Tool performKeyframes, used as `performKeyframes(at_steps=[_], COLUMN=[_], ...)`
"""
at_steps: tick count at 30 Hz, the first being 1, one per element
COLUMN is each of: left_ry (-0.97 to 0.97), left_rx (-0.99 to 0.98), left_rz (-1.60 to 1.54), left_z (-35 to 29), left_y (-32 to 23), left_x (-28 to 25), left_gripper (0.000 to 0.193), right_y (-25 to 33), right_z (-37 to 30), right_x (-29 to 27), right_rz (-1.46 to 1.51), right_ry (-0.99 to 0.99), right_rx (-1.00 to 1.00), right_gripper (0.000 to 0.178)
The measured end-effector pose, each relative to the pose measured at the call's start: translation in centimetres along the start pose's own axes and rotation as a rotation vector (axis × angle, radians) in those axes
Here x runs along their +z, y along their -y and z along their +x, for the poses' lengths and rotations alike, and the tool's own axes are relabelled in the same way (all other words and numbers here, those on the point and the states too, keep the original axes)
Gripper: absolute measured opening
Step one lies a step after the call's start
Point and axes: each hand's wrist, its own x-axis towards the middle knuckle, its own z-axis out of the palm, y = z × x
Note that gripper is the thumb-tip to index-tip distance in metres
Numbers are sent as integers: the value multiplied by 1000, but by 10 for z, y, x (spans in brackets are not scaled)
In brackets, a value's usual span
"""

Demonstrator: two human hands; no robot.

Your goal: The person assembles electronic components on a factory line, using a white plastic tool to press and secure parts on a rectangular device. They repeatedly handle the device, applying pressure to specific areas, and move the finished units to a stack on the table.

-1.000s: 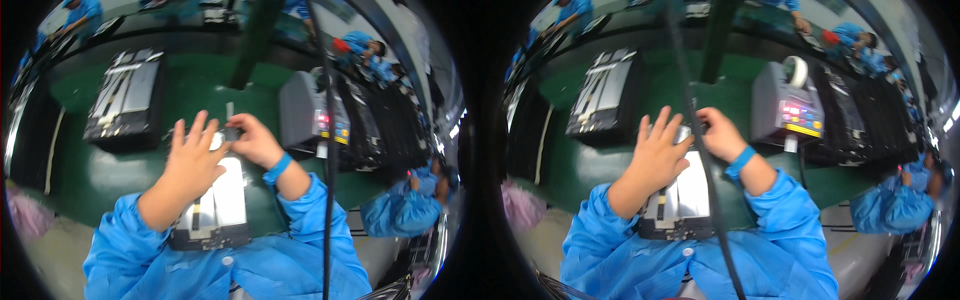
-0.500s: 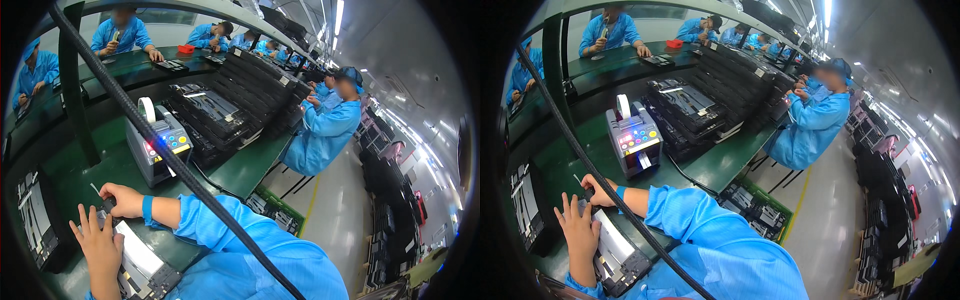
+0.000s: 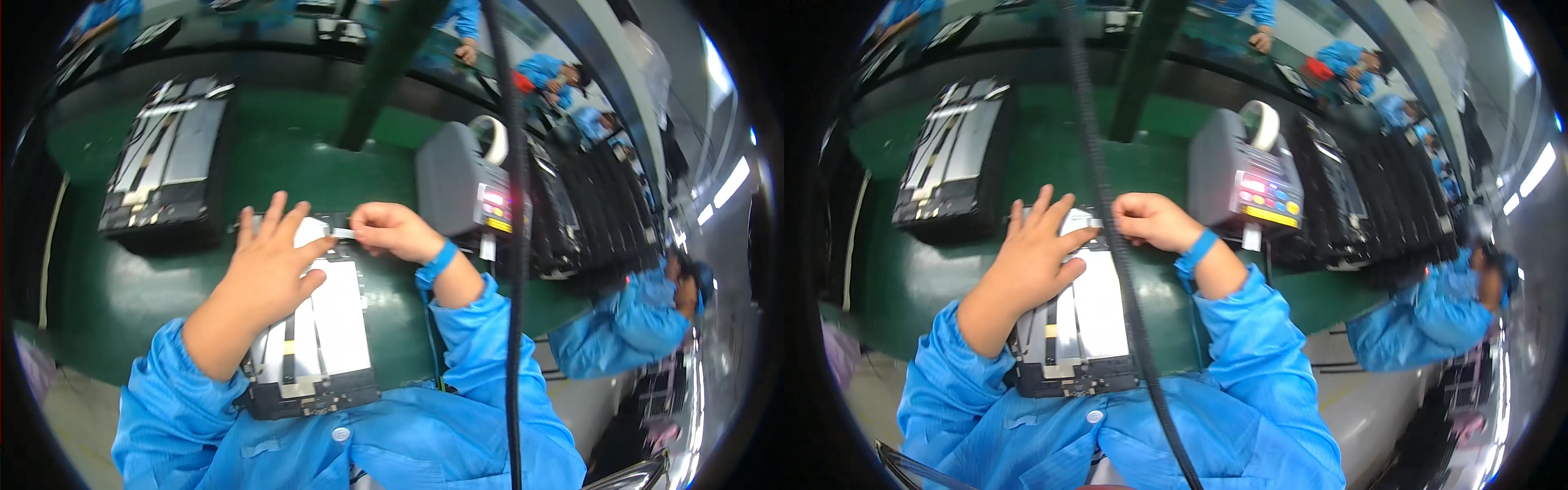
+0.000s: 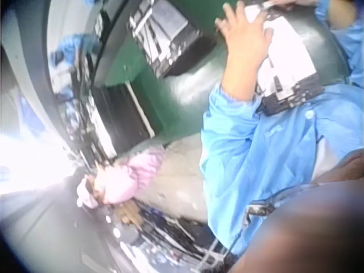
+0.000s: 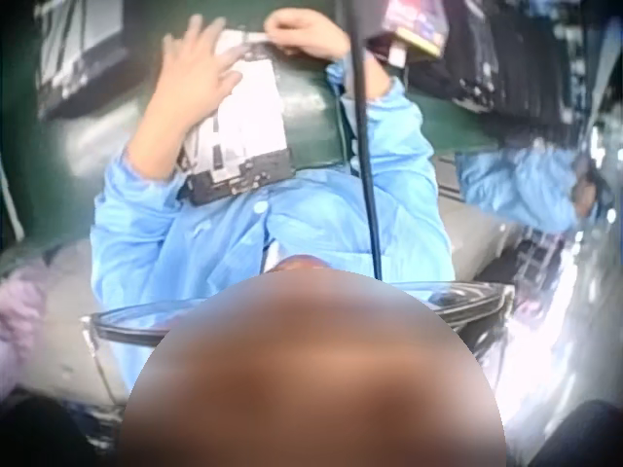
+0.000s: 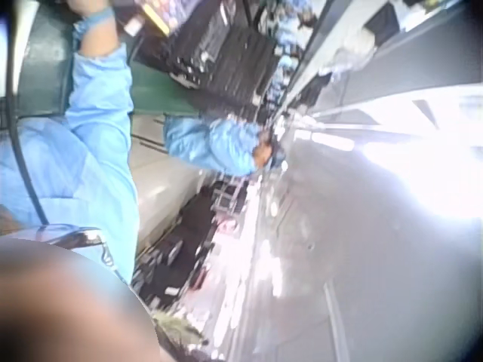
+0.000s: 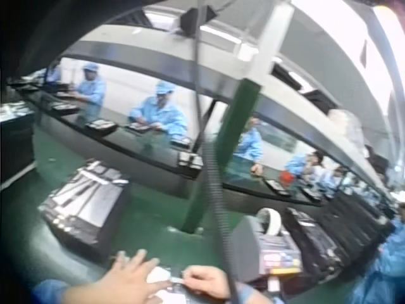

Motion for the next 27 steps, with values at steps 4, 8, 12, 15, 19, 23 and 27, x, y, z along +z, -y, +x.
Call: performKeyframes(at_steps=[4, 8, 12, 15, 19, 23, 27], left_ry=[-5, -33, -50, -67, -95, -98, -90], left_rx=[-14, -41, -59, -74, -150, -238, -266], left_rz=[-35, -77, -87, -100, -158, -140, -131], left_z=[1, 2, 3, 6, 9, 16, 19], left_y=[4, 6, 9, 8, 2, -6, -6], left_x=[3, 7, 12, 11, 12, 13, 16], left_gripper=[36, 34, 33, 31, 24, 17, 16], right_y=[17, 31, 43, 44, 46, 51, 50], right_z=[3, 12, 19, 22, 24, 26, 27], right_x=[3, 2, 5, 3, 4, 5, 5], right_rz=[-406, -715, -869, -881, -893, -939, -922], right_ry=[53, 153, 210, 228, 236, 258, 229], right_rx=[7, -26, 20, 41, 108, 100, 124], right_gripper=[17, 14, 12, 11, 11, 12, 11])
